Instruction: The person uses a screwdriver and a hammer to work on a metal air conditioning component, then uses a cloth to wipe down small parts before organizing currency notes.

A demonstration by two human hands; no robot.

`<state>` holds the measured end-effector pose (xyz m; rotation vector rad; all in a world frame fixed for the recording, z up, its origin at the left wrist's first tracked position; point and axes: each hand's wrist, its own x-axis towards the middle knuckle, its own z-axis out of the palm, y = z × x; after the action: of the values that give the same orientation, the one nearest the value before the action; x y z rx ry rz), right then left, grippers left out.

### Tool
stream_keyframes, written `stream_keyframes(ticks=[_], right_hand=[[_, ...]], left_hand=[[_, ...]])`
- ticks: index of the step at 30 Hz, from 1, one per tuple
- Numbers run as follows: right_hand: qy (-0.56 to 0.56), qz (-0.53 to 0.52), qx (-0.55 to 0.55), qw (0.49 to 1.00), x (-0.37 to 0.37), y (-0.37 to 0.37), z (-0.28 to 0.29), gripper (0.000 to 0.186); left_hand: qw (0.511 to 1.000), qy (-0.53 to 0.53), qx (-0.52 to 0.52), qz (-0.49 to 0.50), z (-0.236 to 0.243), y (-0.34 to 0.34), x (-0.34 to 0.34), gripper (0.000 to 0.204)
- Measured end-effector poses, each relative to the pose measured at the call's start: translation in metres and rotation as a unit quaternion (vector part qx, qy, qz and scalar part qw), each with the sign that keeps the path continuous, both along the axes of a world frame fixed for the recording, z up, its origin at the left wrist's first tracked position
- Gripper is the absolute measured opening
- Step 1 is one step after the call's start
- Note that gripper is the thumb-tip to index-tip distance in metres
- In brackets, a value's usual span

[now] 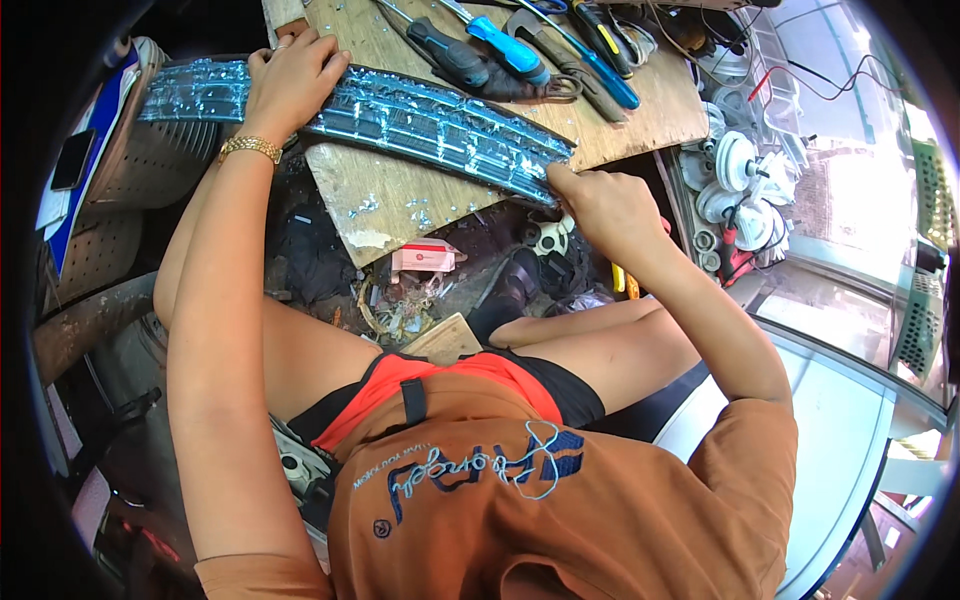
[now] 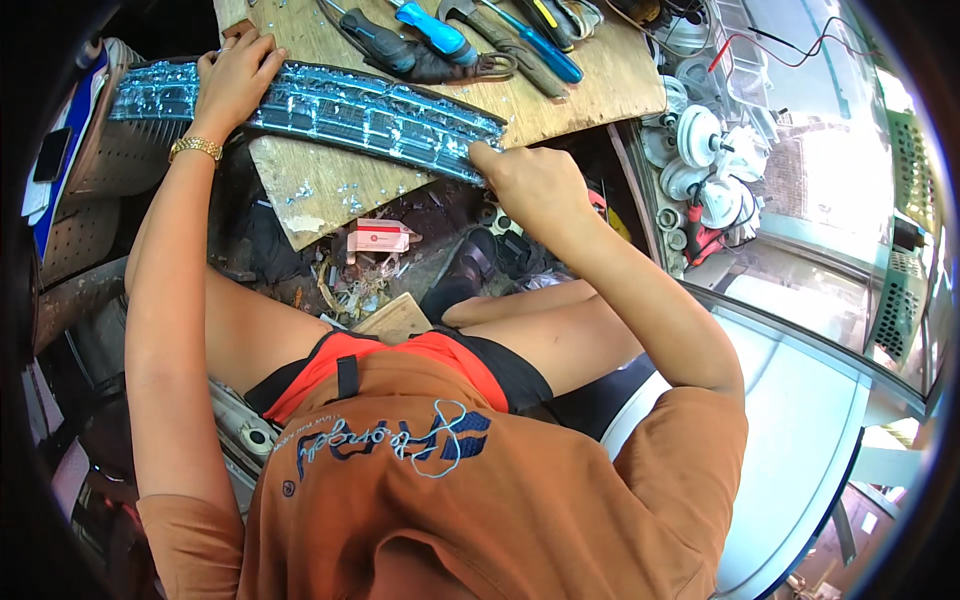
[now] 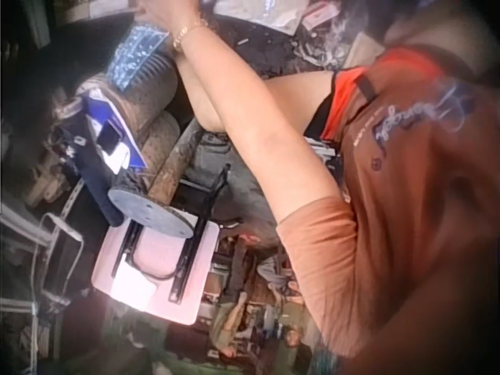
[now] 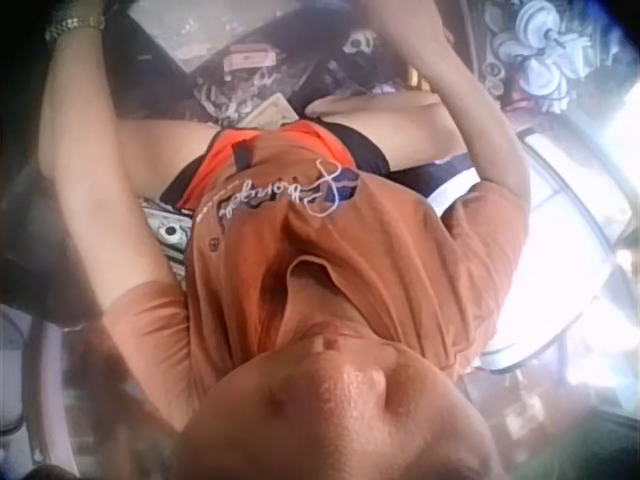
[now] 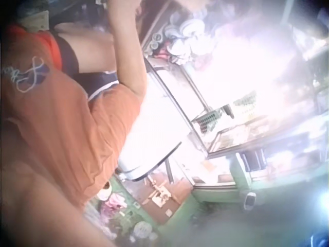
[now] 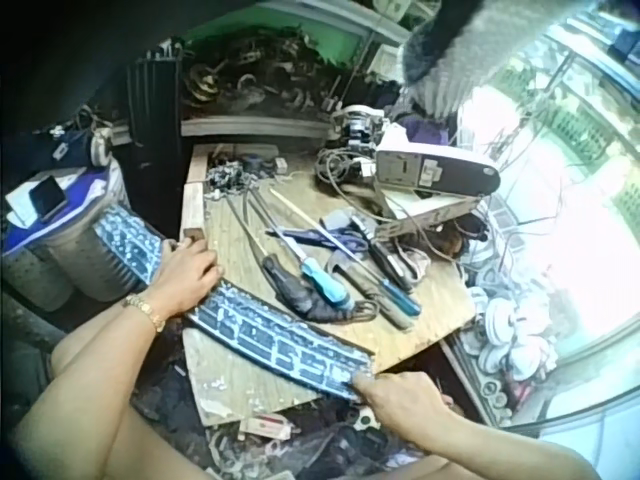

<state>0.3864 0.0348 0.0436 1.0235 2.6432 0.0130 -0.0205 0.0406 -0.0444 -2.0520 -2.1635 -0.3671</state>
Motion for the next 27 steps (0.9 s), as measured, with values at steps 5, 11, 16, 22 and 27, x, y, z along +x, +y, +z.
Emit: stream_keyframes(ticks=[5,11,16,22,27], right_hand=[[0.004,-0.02,-0.001,1.0,0.016,-0.005,0.002,0.01],[0.003,-0.02,0.007,1.0,0.042,-0.007,-0.003,0.013],[-0.07,-0.119,-0.021,0.99,0.202,-0.014,0.001,0.028],[0.201,-0.109,0.057,0.972,0.074,0.071,0.012,0.023],[0.194,-0.09,0.148,0.966,0.011,0.125,-0.042,0.024]], left_hand=[[1.0,-0.01,0.003,-0.005,0.001,0.001,0.004,0.032],[1.0,-0.028,-0.002,-0.001,0.006,-0.001,0.007,0.032],[1.0,-0.02,0.003,0.008,0.012,0.007,0.014,0.032],[0.999,-0.049,0.002,-0.006,0.015,-0.003,0.001,0.027],[0.998,-0.06,0.021,-0.028,0.022,0.002,0.011,0.027]])
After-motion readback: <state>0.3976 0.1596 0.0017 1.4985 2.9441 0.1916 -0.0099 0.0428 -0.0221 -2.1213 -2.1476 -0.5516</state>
